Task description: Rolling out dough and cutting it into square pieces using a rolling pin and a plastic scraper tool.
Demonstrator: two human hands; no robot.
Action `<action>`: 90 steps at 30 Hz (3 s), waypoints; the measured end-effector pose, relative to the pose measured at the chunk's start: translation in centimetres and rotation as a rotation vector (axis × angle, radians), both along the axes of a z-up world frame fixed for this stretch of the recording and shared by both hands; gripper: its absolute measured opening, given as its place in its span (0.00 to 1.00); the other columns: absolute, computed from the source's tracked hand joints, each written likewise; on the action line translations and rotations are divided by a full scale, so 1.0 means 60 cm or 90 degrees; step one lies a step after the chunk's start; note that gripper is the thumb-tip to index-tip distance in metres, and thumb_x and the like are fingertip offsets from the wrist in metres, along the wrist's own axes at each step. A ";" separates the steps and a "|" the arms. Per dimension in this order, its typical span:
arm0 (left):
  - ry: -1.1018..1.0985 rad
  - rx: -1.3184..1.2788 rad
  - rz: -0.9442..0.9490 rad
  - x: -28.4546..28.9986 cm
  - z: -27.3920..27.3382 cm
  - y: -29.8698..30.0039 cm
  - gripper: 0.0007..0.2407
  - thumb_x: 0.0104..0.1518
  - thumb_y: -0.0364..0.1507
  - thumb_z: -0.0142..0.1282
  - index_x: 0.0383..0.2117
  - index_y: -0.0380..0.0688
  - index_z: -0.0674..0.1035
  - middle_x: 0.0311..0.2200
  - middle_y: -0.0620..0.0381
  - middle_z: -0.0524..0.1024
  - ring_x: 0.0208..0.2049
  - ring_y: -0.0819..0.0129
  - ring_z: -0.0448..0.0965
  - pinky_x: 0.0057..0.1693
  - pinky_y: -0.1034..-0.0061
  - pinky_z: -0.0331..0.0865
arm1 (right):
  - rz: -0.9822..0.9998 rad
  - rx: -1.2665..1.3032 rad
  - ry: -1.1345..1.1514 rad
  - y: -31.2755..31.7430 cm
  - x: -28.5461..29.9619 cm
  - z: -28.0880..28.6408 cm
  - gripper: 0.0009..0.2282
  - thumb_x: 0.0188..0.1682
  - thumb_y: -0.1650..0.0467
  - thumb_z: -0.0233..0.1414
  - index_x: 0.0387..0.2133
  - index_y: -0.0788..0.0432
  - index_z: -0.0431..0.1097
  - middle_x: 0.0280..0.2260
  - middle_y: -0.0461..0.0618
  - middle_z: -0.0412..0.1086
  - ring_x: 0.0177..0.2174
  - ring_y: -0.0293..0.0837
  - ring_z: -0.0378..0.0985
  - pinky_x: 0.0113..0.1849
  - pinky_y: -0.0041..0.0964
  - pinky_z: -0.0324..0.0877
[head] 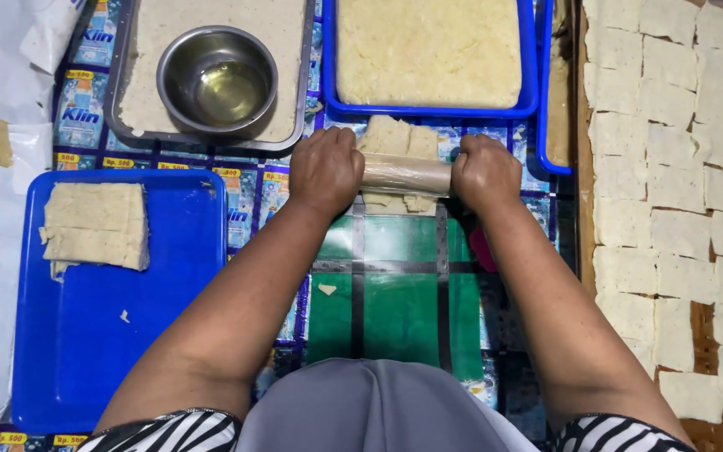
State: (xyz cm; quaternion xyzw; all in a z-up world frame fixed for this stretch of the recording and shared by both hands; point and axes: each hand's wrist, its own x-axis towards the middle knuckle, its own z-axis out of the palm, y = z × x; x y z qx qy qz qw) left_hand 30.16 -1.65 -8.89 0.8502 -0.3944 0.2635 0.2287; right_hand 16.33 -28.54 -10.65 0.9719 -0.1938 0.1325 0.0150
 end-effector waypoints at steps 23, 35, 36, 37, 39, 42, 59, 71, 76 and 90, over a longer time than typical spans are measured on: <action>0.011 0.046 0.020 -0.103 0.011 0.067 0.06 0.57 0.35 0.43 0.30 0.50 0.70 0.27 0.57 0.66 0.34 0.56 0.72 0.42 0.62 0.64 | 0.061 0.059 -0.039 0.077 -0.087 0.030 0.05 0.46 0.64 0.42 0.27 0.50 0.60 0.31 0.47 0.61 0.38 0.54 0.71 0.39 0.48 0.66; 0.194 0.113 -0.018 -0.103 0.061 0.064 0.23 0.57 0.30 0.41 0.59 0.33 0.69 0.65 0.33 0.61 0.69 0.42 0.57 0.69 0.53 0.50 | -0.070 0.188 0.081 0.111 -0.067 0.080 0.27 0.54 0.65 0.39 0.66 0.64 0.60 0.68 0.68 0.49 0.66 0.63 0.51 0.63 0.63 0.44; 0.228 0.152 -0.013 -0.108 0.059 0.065 0.26 0.59 0.32 0.40 0.64 0.31 0.66 0.69 0.32 0.57 0.72 0.43 0.52 0.72 0.54 0.46 | -0.057 0.186 0.100 0.112 -0.076 0.080 0.28 0.53 0.65 0.36 0.68 0.62 0.57 0.69 0.69 0.49 0.67 0.62 0.50 0.63 0.63 0.43; 0.232 0.153 -0.015 -0.124 0.067 0.073 0.26 0.59 0.32 0.40 0.64 0.31 0.66 0.69 0.32 0.57 0.72 0.43 0.52 0.72 0.54 0.46 | -0.059 0.187 0.104 0.117 -0.094 0.065 0.28 0.53 0.65 0.36 0.68 0.62 0.57 0.69 0.69 0.49 0.67 0.62 0.50 0.63 0.63 0.43; 0.274 0.190 -0.023 -0.149 0.083 0.089 0.26 0.62 0.33 0.37 0.66 0.29 0.64 0.69 0.30 0.55 0.73 0.42 0.51 0.73 0.55 0.45 | 0.027 0.062 -0.044 0.128 -0.126 0.034 0.25 0.54 0.68 0.41 0.65 0.67 0.64 0.65 0.70 0.59 0.65 0.62 0.59 0.61 0.60 0.48; 0.268 0.192 -0.034 -0.184 0.069 0.113 0.27 0.62 0.33 0.37 0.67 0.30 0.62 0.70 0.30 0.54 0.72 0.41 0.52 0.73 0.55 0.46 | 0.051 0.006 -0.096 0.168 -0.168 0.049 0.24 0.54 0.69 0.42 0.64 0.68 0.64 0.65 0.69 0.59 0.65 0.62 0.57 0.62 0.57 0.49; 0.319 0.239 0.031 -0.166 0.097 0.087 0.26 0.64 0.34 0.34 0.70 0.37 0.58 0.73 0.40 0.48 0.75 0.47 0.44 0.74 0.52 0.36 | 0.037 0.084 -0.029 0.141 -0.128 0.060 0.25 0.58 0.66 0.38 0.69 0.60 0.58 0.70 0.64 0.50 0.68 0.60 0.47 0.61 0.68 0.38; 0.387 0.273 0.045 -0.135 0.086 0.070 0.28 0.63 0.36 0.33 0.72 0.41 0.55 0.75 0.43 0.44 0.76 0.50 0.39 0.74 0.48 0.28 | -0.060 0.214 0.198 0.112 -0.097 0.060 0.30 0.57 0.55 0.31 0.72 0.53 0.48 0.73 0.60 0.40 0.71 0.55 0.37 0.62 0.74 0.25; 0.351 0.249 0.015 -0.201 0.086 0.107 0.26 0.66 0.36 0.30 0.70 0.38 0.59 0.72 0.39 0.52 0.74 0.49 0.48 0.73 0.49 0.36 | 0.008 0.115 0.067 0.164 -0.174 0.059 0.27 0.58 0.62 0.35 0.70 0.57 0.56 0.70 0.63 0.51 0.70 0.56 0.47 0.63 0.68 0.28; 0.312 0.300 0.070 -0.124 0.093 0.063 0.28 0.66 0.36 0.30 0.72 0.33 0.49 0.74 0.42 0.37 0.75 0.56 0.31 0.72 0.49 0.22 | -0.058 0.177 0.106 0.133 -0.080 0.095 0.30 0.58 0.57 0.33 0.71 0.60 0.49 0.72 0.59 0.36 0.69 0.53 0.30 0.59 0.74 0.23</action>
